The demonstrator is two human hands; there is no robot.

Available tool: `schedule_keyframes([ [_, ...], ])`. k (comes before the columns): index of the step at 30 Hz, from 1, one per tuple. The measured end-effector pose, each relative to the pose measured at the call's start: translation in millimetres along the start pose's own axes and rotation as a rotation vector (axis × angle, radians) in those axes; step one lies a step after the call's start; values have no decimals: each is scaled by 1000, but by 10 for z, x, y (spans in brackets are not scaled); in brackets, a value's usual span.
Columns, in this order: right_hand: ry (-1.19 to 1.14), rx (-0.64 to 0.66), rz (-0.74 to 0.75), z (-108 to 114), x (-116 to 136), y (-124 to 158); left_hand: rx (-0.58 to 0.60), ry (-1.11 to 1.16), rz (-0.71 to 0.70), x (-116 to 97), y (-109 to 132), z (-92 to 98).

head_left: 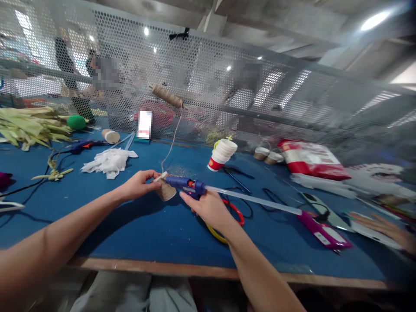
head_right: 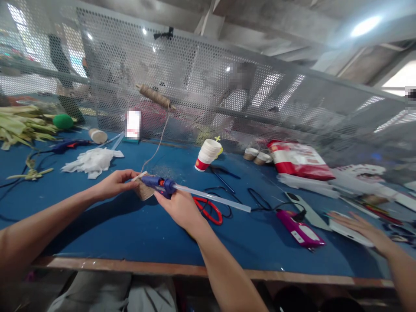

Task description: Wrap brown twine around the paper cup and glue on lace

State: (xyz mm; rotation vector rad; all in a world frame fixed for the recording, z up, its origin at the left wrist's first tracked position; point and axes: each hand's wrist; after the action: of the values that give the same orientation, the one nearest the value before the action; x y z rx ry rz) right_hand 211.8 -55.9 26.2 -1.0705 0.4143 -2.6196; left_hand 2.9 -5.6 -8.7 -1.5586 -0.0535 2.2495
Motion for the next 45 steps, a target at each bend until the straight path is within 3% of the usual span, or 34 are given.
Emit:
schedule_keyframes([
  [13, -15, -21, 9, 27, 22, -17, 13, -47, -39, 4, -1, 6],
  [26, -84, -14, -132, 45, -16, -110, 50, -53, -47, -37, 13, 10],
  [31, -132, 11, -272, 49, -52, -143, 58, -43, -73, -39, 17, 7],
  [35, -376, 14, -317, 129, -100, -340, 49, -72, -83, -27, 12, 7],
  [40, -670, -83, -317, 270, -124, -765, 46, -49, -90, -34, 10, 16],
  [45, -420, -107, -478, 174, -400, -920, 73, 7, -110, -67, 18, 30],
])
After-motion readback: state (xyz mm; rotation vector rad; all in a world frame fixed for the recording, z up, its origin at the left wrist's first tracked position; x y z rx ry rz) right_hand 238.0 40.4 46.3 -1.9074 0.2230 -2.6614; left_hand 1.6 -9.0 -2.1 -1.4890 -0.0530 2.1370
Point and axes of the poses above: each hand's wrist, its own y-axis away from the middle knuckle, its own z-axis out of the back of the hand, x = y × z, and after that the axes turned 9 degrees about -x, right-handed
